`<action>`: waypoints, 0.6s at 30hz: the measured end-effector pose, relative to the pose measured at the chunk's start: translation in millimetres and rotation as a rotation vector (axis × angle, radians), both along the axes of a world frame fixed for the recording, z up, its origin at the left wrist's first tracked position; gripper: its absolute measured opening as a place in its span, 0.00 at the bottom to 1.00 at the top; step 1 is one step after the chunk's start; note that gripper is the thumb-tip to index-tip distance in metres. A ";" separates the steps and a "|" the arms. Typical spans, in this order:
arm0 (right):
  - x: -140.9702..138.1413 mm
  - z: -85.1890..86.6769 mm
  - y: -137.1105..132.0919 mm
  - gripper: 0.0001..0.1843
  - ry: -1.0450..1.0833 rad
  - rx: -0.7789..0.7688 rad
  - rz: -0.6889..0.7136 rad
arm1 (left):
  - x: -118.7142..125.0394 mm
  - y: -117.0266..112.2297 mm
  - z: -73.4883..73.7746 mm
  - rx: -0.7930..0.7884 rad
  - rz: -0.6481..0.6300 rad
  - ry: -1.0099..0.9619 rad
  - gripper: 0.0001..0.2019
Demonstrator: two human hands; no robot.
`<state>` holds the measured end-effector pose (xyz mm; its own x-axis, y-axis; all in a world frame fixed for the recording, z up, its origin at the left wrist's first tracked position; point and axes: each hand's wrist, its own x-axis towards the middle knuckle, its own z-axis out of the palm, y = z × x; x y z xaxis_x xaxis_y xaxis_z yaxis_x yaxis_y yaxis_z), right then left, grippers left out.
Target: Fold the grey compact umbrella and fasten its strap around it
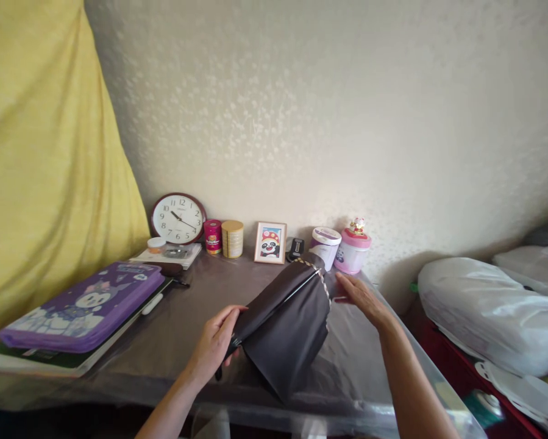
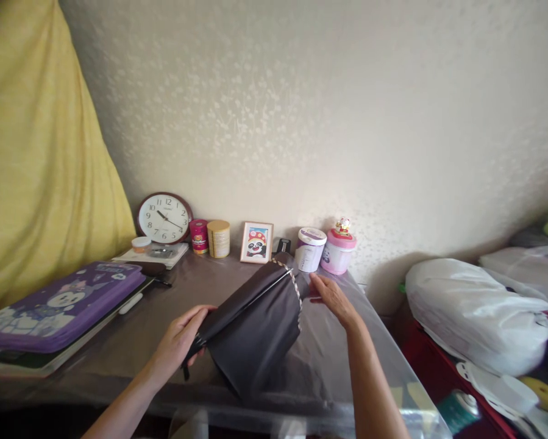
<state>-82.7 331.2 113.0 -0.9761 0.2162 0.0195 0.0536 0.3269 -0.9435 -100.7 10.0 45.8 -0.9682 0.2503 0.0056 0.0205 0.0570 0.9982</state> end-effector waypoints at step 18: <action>-2.2 -23.6 -17.4 0.15 -0.178 -0.196 0.446 | -7.7 -10.3 7.5 0.044 0.158 -0.001 0.25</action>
<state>-84.9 313.8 89.5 -0.9586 -0.2392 -0.1547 0.1148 0.1725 -0.9783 -108.3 -0.3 53.2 -0.9955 0.0945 0.0118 0.0134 0.0159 0.9998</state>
